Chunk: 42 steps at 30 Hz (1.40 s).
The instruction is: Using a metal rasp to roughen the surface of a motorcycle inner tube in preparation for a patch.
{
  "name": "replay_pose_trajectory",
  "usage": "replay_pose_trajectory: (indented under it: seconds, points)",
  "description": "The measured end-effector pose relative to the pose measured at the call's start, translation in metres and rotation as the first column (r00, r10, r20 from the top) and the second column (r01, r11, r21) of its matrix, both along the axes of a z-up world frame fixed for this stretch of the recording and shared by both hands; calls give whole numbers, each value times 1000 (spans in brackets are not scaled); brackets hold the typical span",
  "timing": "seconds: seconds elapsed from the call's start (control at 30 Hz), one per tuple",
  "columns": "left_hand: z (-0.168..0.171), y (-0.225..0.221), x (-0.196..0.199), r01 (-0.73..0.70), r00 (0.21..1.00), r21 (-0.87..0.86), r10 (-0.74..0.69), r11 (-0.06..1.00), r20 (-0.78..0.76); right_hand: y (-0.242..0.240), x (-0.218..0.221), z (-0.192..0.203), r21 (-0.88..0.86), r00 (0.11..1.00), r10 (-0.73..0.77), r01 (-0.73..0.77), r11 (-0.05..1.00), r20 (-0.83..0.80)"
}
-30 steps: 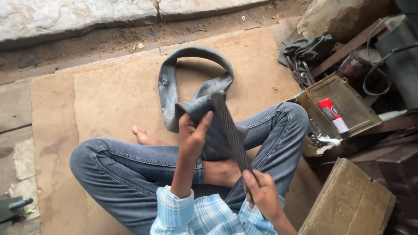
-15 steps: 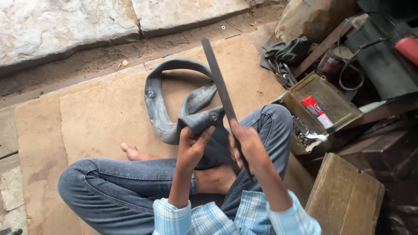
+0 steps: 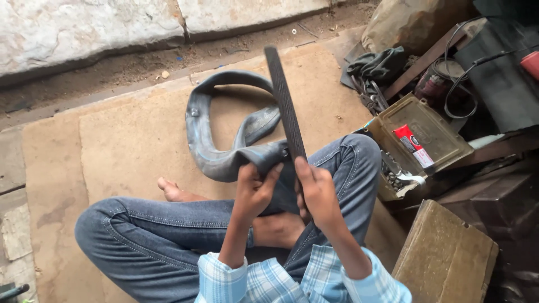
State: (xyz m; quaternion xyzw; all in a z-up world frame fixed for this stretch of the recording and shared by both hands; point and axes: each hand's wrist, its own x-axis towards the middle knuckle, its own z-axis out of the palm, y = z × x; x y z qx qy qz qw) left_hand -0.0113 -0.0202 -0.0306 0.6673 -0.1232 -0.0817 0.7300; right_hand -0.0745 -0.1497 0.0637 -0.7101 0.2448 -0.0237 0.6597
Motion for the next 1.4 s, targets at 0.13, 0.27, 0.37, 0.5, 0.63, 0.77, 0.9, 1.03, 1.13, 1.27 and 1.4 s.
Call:
replay_pose_trajectory:
  seconds: [0.13,0.27,0.37,0.5,0.63,0.77,0.9,1.03,1.13,1.27,1.4]
  points:
    - [39,8,2,49,997,-343,-26,938,69,1,-1,6,157,999,-34,34,987,-4]
    - [25,8,7,28,1000,-352,-23,936,18,-2,-46,-17,34,1000,16,-16,999,-3]
    - [36,13,8,46,999,-372,-42,927,18,1,-75,-44,-88,998,54,-55,995,-9]
    - [36,18,4,168,974,-170,-137,971,180,2,-65,-60,-295,976,79,-15,955,205]
    - [13,6,1,1,984,29,-6,1000,179,7,-13,-4,-112,996,20,-9,994,90]
    - [31,5,-4,94,986,-205,-62,974,155,0,-3,8,97,994,-98,103,990,-50]
    - [43,15,5,-43,999,-318,31,947,-43,-1,-48,-10,53,1000,23,-24,998,19]
    - [44,30,7,-51,998,-412,59,910,6,-5,-71,-35,-48,990,135,-136,990,-33]
    - [16,28,3,-48,999,-107,48,993,0,1,-49,-21,-145,982,187,-182,972,17]
    - [27,36,4,-74,997,59,72,996,32,9,6,16,-190,984,163,-147,971,72]
    - [43,40,6,100,995,-356,-92,929,40,4,32,26,57,990,35,-28,998,-135]
